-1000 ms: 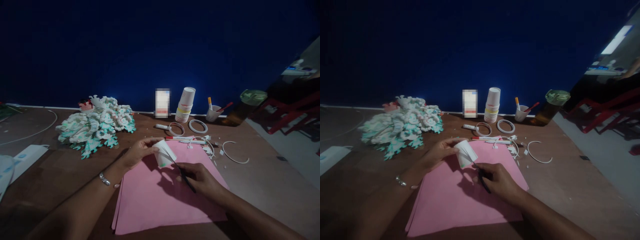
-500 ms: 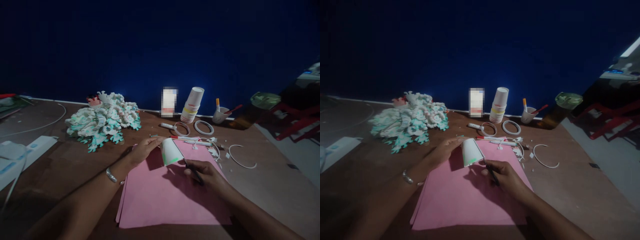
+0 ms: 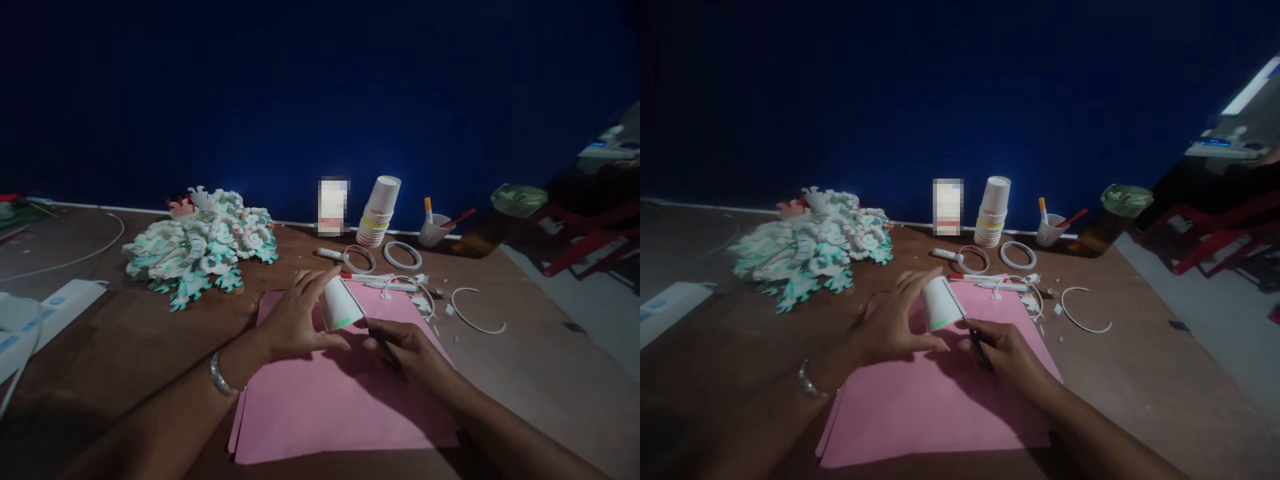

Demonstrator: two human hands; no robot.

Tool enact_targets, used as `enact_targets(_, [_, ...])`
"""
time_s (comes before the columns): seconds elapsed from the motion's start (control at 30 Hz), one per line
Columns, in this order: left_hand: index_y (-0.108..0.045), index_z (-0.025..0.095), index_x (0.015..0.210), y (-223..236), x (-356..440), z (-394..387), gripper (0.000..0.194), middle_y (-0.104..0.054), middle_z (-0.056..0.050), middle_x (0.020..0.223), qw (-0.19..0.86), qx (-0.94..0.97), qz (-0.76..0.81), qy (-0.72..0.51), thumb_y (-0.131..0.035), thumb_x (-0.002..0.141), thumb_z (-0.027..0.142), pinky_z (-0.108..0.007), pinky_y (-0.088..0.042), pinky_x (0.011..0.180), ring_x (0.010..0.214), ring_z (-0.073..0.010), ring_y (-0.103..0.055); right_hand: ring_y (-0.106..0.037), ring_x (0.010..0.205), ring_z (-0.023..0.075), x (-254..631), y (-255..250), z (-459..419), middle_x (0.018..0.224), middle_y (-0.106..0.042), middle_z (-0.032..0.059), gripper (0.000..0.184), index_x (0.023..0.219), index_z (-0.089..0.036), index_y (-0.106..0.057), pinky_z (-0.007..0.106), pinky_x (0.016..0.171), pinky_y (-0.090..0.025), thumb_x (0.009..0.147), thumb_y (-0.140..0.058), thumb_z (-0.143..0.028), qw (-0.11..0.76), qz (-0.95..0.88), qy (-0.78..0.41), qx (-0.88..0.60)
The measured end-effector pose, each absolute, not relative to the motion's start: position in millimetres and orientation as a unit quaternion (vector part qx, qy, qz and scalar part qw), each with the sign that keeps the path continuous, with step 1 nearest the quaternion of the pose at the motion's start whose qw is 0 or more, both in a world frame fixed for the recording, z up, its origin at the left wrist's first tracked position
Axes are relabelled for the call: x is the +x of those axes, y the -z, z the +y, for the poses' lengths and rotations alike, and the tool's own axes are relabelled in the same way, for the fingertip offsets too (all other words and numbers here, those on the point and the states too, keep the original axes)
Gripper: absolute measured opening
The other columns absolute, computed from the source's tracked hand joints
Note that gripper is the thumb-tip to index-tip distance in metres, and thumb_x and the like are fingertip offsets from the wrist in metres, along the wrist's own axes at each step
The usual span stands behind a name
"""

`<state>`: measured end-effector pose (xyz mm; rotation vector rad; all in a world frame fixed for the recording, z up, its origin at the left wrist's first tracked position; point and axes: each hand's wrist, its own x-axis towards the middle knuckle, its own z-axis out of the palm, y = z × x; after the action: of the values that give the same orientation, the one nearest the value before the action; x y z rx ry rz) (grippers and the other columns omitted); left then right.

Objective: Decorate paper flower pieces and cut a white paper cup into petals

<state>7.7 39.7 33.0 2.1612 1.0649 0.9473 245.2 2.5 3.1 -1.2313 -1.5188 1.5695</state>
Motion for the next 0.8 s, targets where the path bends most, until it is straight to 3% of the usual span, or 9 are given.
enact_targets(0.2, [-0.039, 0.022, 0.151, -23.5, 11.2, 39.2, 0.092, -0.050, -0.014, 0.149, 0.210, 0.822, 0.415, -0.329, -0.082, 0.073, 0.047, -0.049, -0.021, 0.120, 0.136, -0.0357, -0.042, -0.037, 0.052, 0.0087, 243.6, -0.5, 2.6, 0.059, -0.049, -0.0042, 0.052, 0.122, -0.013, -0.071, 0.021, 0.046, -0.028, 0.084, -0.071, -0.048, 0.312, -0.585, -0.589, -0.462])
enact_targets(0.57, [-0.047, 0.027, 0.146, -28.5, 10.0, 34.1, 0.089, -0.048, -0.011, 0.152, 0.301, 0.778, 0.409, -0.369, -0.088, 0.067, 0.034, -0.049, -0.022, 0.121, 0.144, -0.0349, -0.037, -0.041, 0.050, 0.0098, 239.5, -0.2, 3.1, 0.055, -0.052, -0.0044, 0.063, 0.124, -0.006, -0.068, 0.022, 0.049, -0.030, 0.079, -0.074, -0.051, 0.330, -0.568, -0.595, -0.463])
enact_targets(0.8, [-0.051, 0.028, 0.142, -29.1, 12.1, 31.0, 0.084, -0.048, -0.010, 0.152, 0.322, 0.759, 0.408, -0.391, -0.088, 0.066, 0.026, -0.050, -0.022, 0.121, 0.143, -0.0343, -0.037, -0.041, 0.051, 0.0092, 241.0, -1.8, 1.4, 0.056, -0.052, -0.0048, 0.055, 0.121, -0.009, -0.071, 0.022, 0.050, -0.030, 0.081, -0.073, -0.047, 0.354, -0.580, -0.581, -0.448])
